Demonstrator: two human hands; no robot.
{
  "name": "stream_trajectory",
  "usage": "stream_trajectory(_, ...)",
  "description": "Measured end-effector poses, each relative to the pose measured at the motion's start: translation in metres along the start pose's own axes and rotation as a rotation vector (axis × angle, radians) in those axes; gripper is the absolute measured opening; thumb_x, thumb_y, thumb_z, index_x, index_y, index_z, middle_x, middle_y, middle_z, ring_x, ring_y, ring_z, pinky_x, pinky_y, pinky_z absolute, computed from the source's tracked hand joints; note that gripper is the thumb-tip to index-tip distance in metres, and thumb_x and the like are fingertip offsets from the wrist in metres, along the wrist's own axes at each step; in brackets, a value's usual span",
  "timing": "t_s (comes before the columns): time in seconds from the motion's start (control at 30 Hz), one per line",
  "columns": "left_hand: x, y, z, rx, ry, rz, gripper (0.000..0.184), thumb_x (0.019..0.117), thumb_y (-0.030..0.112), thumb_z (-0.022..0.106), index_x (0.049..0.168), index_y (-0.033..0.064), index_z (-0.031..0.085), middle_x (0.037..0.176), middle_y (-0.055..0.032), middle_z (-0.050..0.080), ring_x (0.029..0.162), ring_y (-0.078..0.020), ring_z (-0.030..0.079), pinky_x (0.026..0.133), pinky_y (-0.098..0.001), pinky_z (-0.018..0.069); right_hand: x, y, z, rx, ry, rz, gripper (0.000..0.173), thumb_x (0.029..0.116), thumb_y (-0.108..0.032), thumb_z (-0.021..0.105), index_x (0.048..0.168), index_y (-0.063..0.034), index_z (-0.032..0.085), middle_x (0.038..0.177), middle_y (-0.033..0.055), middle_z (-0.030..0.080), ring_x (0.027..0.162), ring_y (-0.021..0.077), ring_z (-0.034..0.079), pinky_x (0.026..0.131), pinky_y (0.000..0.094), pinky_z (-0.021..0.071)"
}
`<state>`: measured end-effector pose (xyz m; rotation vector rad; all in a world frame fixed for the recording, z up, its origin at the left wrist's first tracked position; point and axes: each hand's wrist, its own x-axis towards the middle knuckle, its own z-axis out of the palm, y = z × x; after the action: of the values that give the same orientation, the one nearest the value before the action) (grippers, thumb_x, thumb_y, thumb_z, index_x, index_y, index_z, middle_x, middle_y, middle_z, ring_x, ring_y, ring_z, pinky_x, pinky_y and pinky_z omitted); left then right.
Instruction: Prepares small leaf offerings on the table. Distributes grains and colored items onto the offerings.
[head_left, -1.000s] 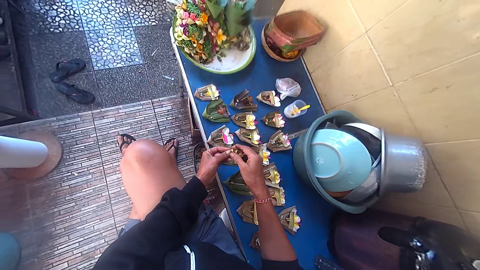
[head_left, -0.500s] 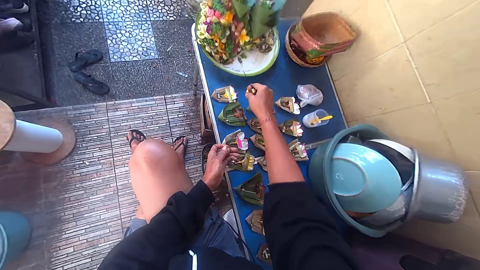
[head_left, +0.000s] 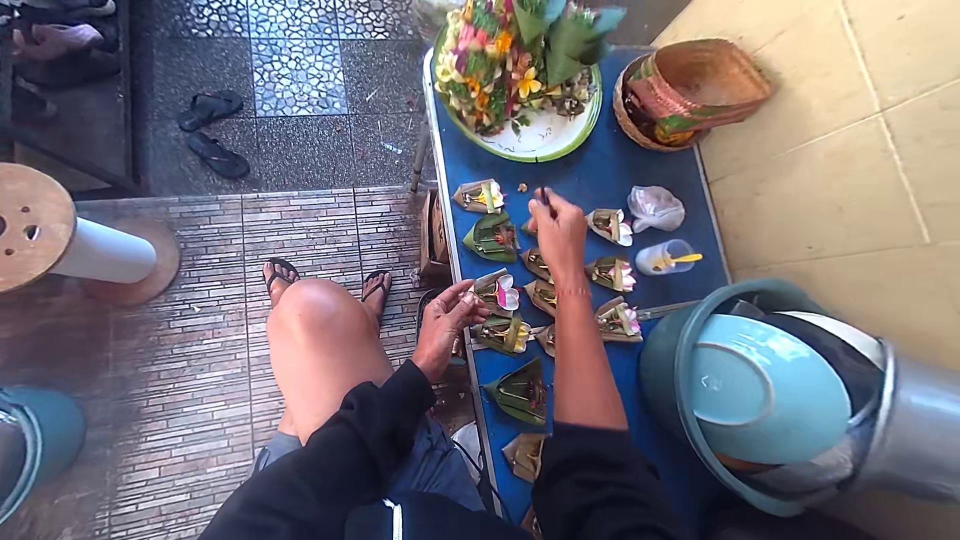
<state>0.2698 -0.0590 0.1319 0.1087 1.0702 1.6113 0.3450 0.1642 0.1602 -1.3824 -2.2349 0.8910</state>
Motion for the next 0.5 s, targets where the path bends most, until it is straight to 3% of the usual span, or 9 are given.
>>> stream_trajectory(0.1,-0.002,0.001,0.0,-0.022,0.022,0.019,0.018,0.103,-0.002,0.052,0.12,-0.0035,0.057,0.099,-0.015,0.072,0.086,-0.0193,0.072,0.083,-0.0324,0.0598,-0.09,-0.006,-0.004,0.211,-0.11,-0.019,0.041,0.1103,-0.028,0.043,0.143,-0.0074,0.057,0.066,0.0059,0.059,0.046,0.0135,0.047,0.043,0.0299,0.0423)
stream_trajectory(0.13,-0.003,0.001,-0.001,-0.034,0.027,0.026,0.015,0.1019,-0.002,0.054,0.116,-0.0032,0.06,0.1,-0.015,0.072,0.086,-0.0194,0.072,0.083,-0.0321,0.0599,-0.115,-0.009,-0.003,0.261,-0.156,-0.016,0.042,0.1102,-0.025,0.042,0.146,-0.0074,0.055,0.065,0.0055,0.058,0.044,0.0129,0.044,0.04,0.029,0.0401)
stream_trajectory(0.27,-0.006,0.003,-0.001,-0.033,0.009,0.042,0.019,0.0999,-0.002,0.059,0.117,-0.0033,0.066,0.103,-0.0115,0.071,0.089,-0.0168,0.07,0.086,-0.0307,0.0589,-0.167,-0.012,0.009,0.274,-0.192,-0.01,0.041,0.1095,-0.02,0.044,0.145,-0.005,0.057,0.076,0.0021,0.065,0.055,0.0083,0.052,0.054,0.028,0.0474)
stream_trajectory(0.4,-0.009,0.005,-0.001,-0.066,0.0,0.072,0.021,0.0975,-0.007,0.059,0.117,-0.0047,0.067,0.105,-0.0118,0.072,0.092,-0.0174,0.071,0.09,-0.0321,0.0587,-0.189,-0.008,0.019,0.272,-0.132,-0.065,0.044,0.1097,-0.023,0.038,0.147,-0.0106,0.058,0.071,-0.0041,0.061,0.056,0.0058,0.048,0.057,0.0269,0.045)
stream_trajectory(0.5,-0.009,0.005,-0.005,-0.052,0.013,0.09,0.021,0.0923,-0.01,0.065,0.112,-0.002,0.066,0.098,-0.0106,0.071,0.086,-0.0177,0.071,0.085,-0.0332,0.06,-0.192,-0.013,0.018,0.162,-0.111,-0.072,0.045,0.1094,-0.024,0.036,0.148,-0.0167,0.058,0.071,-0.0017,0.06,0.061,0.012,0.053,0.063,0.0365,0.0476)
